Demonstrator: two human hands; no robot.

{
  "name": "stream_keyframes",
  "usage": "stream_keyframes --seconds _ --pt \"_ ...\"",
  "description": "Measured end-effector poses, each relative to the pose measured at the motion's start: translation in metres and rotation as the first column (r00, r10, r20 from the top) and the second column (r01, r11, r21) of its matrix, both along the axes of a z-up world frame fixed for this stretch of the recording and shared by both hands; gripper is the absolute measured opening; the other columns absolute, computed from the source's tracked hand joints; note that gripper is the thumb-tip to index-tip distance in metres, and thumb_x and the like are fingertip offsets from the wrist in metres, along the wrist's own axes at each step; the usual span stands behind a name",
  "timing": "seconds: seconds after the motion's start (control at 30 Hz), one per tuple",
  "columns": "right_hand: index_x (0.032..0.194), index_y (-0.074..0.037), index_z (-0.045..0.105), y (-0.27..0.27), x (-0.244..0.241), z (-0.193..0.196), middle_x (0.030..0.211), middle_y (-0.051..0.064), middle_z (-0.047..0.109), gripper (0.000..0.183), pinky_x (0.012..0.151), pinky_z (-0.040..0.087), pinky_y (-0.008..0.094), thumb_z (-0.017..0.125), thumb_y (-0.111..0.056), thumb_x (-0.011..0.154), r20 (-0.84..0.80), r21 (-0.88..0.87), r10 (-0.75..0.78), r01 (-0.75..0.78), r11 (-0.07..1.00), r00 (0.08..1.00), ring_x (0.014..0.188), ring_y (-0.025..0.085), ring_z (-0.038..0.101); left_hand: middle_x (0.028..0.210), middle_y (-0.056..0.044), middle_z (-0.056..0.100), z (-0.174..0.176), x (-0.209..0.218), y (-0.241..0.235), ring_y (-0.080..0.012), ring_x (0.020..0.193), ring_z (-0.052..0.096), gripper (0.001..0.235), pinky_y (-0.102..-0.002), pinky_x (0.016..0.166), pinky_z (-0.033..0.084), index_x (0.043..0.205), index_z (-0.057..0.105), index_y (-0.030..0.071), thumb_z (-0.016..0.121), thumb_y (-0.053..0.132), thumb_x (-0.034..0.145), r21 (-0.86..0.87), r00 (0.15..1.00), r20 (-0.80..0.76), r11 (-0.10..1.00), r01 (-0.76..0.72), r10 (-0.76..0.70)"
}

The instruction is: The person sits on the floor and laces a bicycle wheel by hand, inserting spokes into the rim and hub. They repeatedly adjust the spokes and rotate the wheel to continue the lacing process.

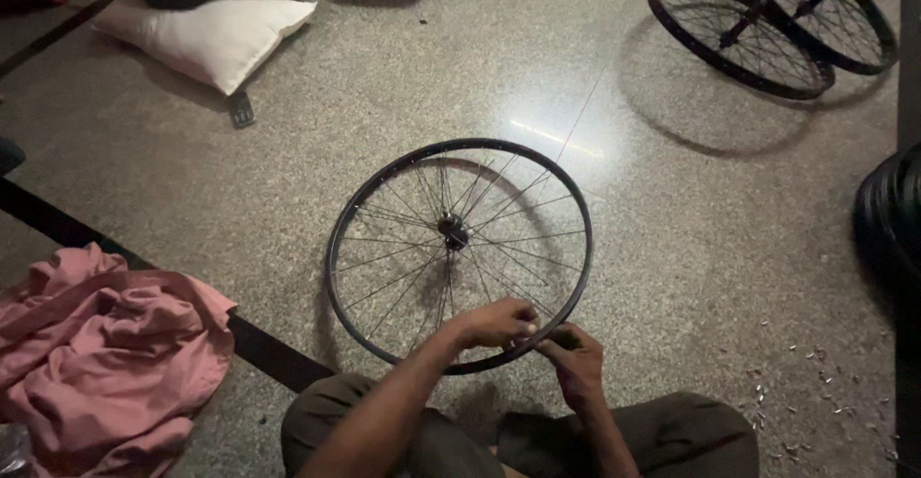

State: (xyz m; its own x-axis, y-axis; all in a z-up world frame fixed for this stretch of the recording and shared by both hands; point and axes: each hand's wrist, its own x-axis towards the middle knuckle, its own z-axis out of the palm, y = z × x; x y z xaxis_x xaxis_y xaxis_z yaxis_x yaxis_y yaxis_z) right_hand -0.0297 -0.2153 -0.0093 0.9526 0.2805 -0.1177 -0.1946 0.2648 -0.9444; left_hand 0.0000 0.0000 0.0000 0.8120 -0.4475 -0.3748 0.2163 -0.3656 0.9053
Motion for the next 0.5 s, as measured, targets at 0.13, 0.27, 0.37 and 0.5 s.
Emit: stream_keyframes --seconds 0.13,0.27,0.37,0.5 --pt "0.096 0.003 0.075 0.001 0.002 -0.007 0.090 0.010 0.077 0.014 0.077 0.059 0.032 0.075 0.005 0.082 0.002 -0.097 -0.039 0.039 0.995 0.999 0.082 0.018 0.072 0.103 -0.021 0.074 -0.018 0.004 -0.013 -0.0400 0.096 0.070 0.039 -0.050 0.085 0.054 0.105 0.073 0.003 0.060 0.040 0.103 0.362 0.937 0.327 0.932 -0.004 -0.123" --pt "0.095 0.004 0.076 -0.004 0.001 -0.012 0.086 0.008 0.075 0.013 0.070 0.055 0.028 0.078 0.002 0.082 -0.021 -0.238 -0.033 0.027 0.971 0.999 0.077 0.014 0.068 0.101 -0.024 0.071 -0.016 0.002 -0.010 -0.0448 0.095 0.069 0.037 -0.053 0.081 0.057 0.103 0.070 0.001 0.057 0.036 0.097 0.101 0.990 0.132 0.994 0.037 -0.050" --pt "0.095 0.003 0.076 -0.001 0.003 -0.013 0.085 0.006 0.075 0.015 0.068 0.054 0.027 0.078 -0.001 0.081 -0.020 -0.210 -0.030 0.025 0.977 0.999 0.076 0.013 0.067 0.101 -0.022 0.071 0.002 -0.004 -0.019 -0.0435 0.094 0.067 0.041 -0.053 0.083 0.054 0.106 0.070 0.003 0.054 0.040 0.098 0.284 0.987 0.161 0.958 -0.034 -0.012" --pt "0.095 0.001 0.078 0.000 -0.001 -0.009 0.081 0.005 0.074 0.015 0.063 0.049 0.028 0.078 -0.003 0.081 -0.044 -0.349 -0.039 0.021 0.937 0.998 0.071 0.013 0.063 0.104 -0.023 0.071 0.014 -0.005 -0.021 -0.0415 0.098 0.067 0.047 -0.050 0.089 0.053 0.106 0.074 0.003 0.056 0.047 0.102 0.429 0.974 0.228 0.898 -0.097 -0.003"
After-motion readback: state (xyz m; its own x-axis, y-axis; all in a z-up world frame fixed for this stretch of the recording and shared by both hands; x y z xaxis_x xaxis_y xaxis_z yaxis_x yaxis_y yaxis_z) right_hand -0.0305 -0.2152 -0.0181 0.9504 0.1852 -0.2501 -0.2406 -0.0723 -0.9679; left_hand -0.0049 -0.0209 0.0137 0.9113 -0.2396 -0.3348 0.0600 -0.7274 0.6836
